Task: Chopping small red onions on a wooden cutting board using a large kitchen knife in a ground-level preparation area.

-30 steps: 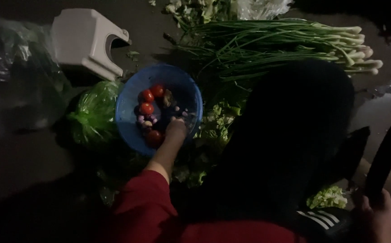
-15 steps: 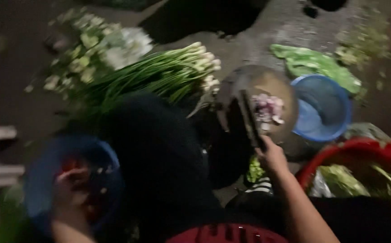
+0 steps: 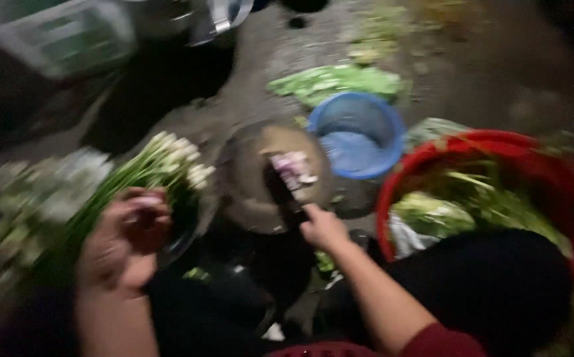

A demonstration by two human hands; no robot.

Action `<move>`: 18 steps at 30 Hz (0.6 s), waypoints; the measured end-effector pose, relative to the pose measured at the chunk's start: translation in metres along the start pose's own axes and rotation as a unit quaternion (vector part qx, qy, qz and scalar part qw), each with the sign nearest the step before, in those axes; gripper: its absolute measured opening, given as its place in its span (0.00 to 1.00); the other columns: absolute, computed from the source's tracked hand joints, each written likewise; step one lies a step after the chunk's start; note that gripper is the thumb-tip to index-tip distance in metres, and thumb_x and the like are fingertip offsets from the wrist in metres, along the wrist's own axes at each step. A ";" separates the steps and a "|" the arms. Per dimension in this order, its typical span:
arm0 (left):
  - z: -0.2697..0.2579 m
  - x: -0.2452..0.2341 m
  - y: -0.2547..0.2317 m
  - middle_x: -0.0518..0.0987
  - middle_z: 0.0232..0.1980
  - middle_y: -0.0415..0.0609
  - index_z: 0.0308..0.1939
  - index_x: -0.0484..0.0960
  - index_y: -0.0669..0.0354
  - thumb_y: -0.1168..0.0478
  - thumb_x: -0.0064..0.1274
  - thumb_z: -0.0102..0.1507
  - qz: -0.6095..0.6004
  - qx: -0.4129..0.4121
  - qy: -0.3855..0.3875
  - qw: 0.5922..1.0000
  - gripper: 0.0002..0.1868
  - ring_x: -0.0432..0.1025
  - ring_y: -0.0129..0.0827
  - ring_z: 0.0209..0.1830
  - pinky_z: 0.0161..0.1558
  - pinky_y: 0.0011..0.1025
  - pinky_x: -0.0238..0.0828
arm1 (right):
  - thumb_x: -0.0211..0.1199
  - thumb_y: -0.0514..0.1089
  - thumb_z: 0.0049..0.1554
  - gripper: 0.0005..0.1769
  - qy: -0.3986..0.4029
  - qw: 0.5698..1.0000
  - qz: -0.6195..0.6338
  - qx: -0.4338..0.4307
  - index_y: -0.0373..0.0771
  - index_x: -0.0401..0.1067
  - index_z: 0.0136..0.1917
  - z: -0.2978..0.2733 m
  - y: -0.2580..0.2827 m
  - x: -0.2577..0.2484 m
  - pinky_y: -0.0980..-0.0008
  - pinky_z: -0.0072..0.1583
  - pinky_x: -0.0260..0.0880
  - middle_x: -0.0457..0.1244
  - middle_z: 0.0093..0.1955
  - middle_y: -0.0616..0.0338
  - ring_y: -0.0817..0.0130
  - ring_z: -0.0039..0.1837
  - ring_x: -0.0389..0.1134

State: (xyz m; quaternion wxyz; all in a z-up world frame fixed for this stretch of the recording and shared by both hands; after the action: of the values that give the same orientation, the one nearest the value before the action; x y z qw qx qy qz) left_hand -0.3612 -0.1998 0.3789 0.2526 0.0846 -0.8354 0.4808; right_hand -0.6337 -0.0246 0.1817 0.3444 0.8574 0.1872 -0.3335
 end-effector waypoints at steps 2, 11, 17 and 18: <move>0.051 0.031 0.069 0.77 0.37 0.48 0.36 0.76 0.51 0.67 0.51 0.52 0.029 -0.078 0.017 0.996 0.10 0.73 0.33 0.35 0.39 0.23 0.70 | 0.52 0.54 0.52 0.24 -0.008 1.000 0.013 0.005 0.59 0.61 0.63 -0.009 0.003 -0.006 0.51 0.58 0.66 0.66 0.52 0.45 0.47 0.58 0.66; 0.157 0.009 0.222 0.80 0.29 0.45 0.31 0.82 0.49 0.57 0.64 0.45 0.531 -0.027 -0.037 0.846 0.12 0.76 0.33 0.28 0.29 0.28 0.73 | 0.50 0.49 0.52 0.24 0.010 0.997 0.060 -0.057 0.48 0.60 0.63 -0.038 0.016 -0.025 0.47 0.57 0.65 0.64 0.51 0.40 0.42 0.56 0.65; 0.180 0.012 0.254 0.80 0.29 0.56 0.38 0.83 0.60 0.62 0.62 0.50 0.500 0.075 -0.081 0.859 0.13 0.74 0.38 0.24 0.23 0.31 0.74 | 0.51 0.50 0.53 0.23 0.024 0.997 0.022 -0.063 0.50 0.61 0.62 -0.020 -0.004 -0.005 0.45 0.58 0.64 0.65 0.50 0.42 0.43 0.57 0.65; 0.193 0.003 0.264 0.79 0.24 0.57 0.38 0.83 0.62 0.63 0.60 0.51 0.450 0.063 -0.077 0.887 0.12 0.72 0.37 0.13 0.12 0.29 0.72 | 0.51 0.51 0.52 0.23 0.019 0.999 0.010 -0.035 0.54 0.61 0.62 -0.015 -0.008 0.001 0.46 0.58 0.64 0.66 0.50 0.46 0.45 0.57 0.66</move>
State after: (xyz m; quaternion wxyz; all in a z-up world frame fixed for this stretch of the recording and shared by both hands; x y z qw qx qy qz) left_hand -0.5312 -0.2245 0.1007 -0.0617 -0.2484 -0.7686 0.5863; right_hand -0.6309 -0.0084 0.1852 0.3741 0.8526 0.1972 -0.3068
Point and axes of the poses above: each hand's wrist, its own z-axis towards the middle knuckle, its own x-axis out of the palm, y = z × x, the point moved 3 cm from there along z, towards the middle knuckle
